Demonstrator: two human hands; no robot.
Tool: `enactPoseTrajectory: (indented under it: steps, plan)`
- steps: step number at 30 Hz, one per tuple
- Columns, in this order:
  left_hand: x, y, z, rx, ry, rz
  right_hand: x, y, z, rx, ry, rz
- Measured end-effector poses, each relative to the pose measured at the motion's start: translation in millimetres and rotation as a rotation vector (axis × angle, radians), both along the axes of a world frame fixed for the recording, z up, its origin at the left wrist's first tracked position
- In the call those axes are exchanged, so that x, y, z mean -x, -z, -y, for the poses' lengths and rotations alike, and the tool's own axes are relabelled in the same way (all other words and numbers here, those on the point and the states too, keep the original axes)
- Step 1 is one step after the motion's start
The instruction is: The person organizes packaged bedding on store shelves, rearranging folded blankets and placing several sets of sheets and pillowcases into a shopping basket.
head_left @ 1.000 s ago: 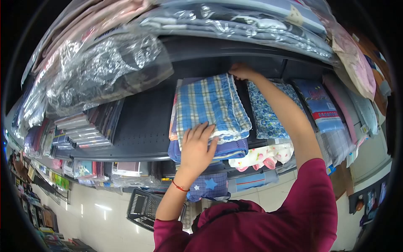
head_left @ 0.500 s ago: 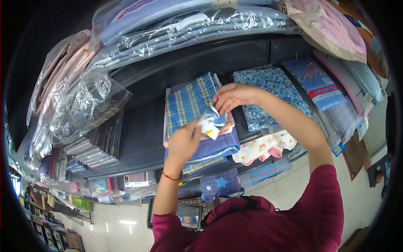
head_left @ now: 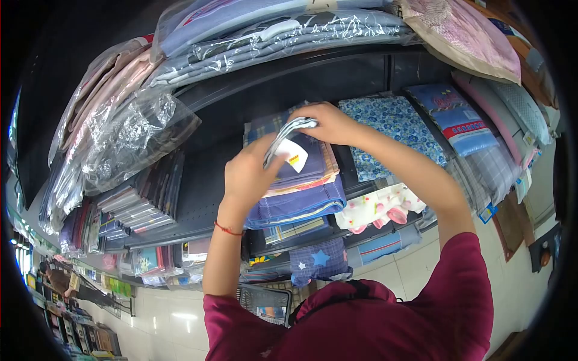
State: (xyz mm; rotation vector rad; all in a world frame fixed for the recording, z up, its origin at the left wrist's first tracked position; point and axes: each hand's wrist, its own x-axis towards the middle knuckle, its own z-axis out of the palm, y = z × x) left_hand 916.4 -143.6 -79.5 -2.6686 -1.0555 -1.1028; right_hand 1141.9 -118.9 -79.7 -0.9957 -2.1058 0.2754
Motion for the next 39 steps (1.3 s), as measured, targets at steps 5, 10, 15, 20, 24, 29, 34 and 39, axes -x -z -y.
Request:
enactPoseTrajectory:
  steps: [5,10,15,20,24,29,34,39]
  plan:
    - [51.9,28.6,32.1,0.025,-0.108,-0.276,-7.0,27.7,51.4,-0.188,-0.087,0.043]
    - [80.2,27.9,93.6,-0.056,0.022,-0.274,-4.2,59.2,122.4,-0.126,-0.202,0.177]
    - [88.7,8.5,133.3,-0.062,0.102,-0.244,-1.6,48.9,163.7,-0.065,-0.249,0.087]
    - [100.9,9.6,149.2,-0.042,0.26,0.05,-0.6,29.3,185.7,0.0,-0.261,-0.062]
    - [95.8,6.0,119.8,0.057,0.121,0.106,-8.3,32.0,170.5,0.038,-0.046,-0.188]
    - [89.9,-1.8,68.2,0.121,-0.003,0.211,-11.3,-5.4,143.6,0.127,0.219,-0.227]
    - [95.5,6.3,64.4,0.346,0.454,0.191,-12.9,4.9,152.7,0.092,0.066,-0.15]
    - [117.5,26.7,70.2,0.82,0.826,-0.059,-14.4,35.6,164.5,0.105,-0.146,-0.151]
